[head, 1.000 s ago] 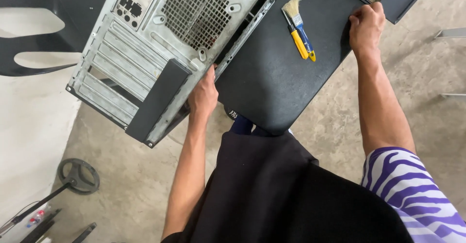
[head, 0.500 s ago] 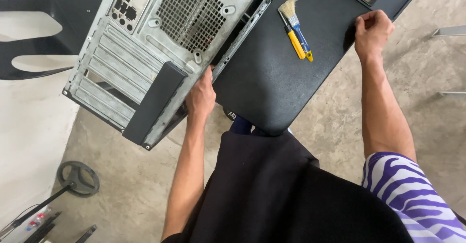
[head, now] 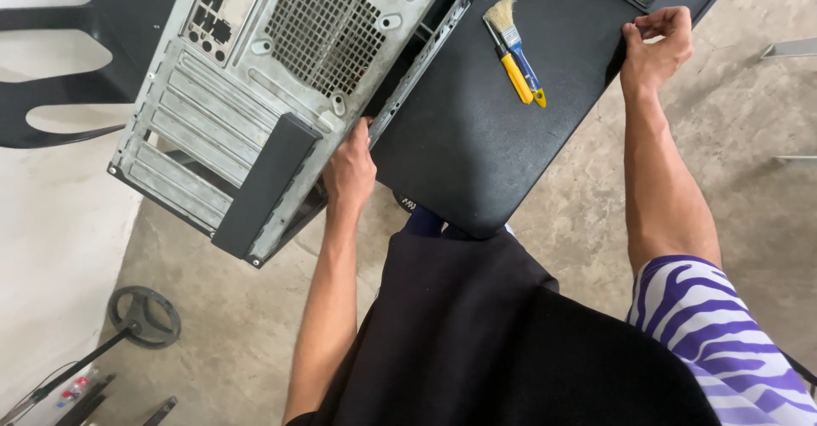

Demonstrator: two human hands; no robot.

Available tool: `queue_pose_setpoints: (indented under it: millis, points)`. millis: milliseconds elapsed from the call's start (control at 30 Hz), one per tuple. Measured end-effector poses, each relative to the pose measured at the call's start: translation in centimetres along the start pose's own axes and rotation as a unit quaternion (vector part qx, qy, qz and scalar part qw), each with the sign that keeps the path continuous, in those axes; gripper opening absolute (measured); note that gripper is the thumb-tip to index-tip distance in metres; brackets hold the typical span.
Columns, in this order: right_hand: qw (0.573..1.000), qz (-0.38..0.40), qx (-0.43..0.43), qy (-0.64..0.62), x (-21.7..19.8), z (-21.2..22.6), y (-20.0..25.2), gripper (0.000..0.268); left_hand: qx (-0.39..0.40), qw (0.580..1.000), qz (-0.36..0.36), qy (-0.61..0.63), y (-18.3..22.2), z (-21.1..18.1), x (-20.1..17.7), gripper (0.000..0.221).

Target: Disassembling a computer case by removing screws and the side panel, then cleaning the interior components with a brush.

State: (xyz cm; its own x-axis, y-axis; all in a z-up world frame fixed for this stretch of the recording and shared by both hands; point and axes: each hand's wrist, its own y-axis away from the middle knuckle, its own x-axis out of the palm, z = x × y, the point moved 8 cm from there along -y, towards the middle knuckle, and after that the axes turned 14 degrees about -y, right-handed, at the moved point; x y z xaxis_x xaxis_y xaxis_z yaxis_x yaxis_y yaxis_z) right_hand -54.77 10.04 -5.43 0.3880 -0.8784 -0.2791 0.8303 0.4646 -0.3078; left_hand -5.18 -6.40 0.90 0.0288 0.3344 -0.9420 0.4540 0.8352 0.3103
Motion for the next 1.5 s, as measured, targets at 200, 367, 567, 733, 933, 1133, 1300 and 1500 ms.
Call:
queue_pose_setpoints:
  millis: [200,367,567,733,933,1133,1300,1500]
  points:
    - [1.0,0.012,0.001,0.02,-0.2,1.0,0.3,0.043,-0.019,0.999,0.037,0.01,-0.1,0.2,0.6,0.041]
    - [0.985,0.058,-0.144,0.08,1.8,5.3,2.6,0.03,-0.027,0.998,0.046,0.017,0.0,0.3,0.6,0.042]
    - [0.912,0.358,0.032,0.196,11.5,4.5,8.0,0.032,0.051,0.997,-0.059,-0.021,0.1,-0.7,-1.1,0.032]
    - [0.922,0.333,0.003,0.198,12.4,5.2,8.4,0.024,0.087,0.99,-0.108,-0.024,0.3,-0.4,-0.5,0.038]
    - [0.852,0.35,-0.088,0.38,14.9,5.1,13.0,0.041,0.151,0.936,-0.293,-0.124,4.3,-2.9,-2.4,0.054]
    - [0.946,0.221,-0.14,0.189,12.9,13.3,16.0,0.02,0.29,0.921,-0.226,0.132,14.6,-1.1,-0.9,0.028]
    - [0.985,0.151,-0.049,-0.069,9.8,26.5,20.4,0.019,-0.015,0.889,-0.045,0.456,14.5,12.0,10.1,0.02]
    - [0.949,0.245,-0.005,-0.197,14.0,31.1,26.3,0.031,-0.003,0.83,-0.126,0.543,12.8,14.9,2.6,0.141]
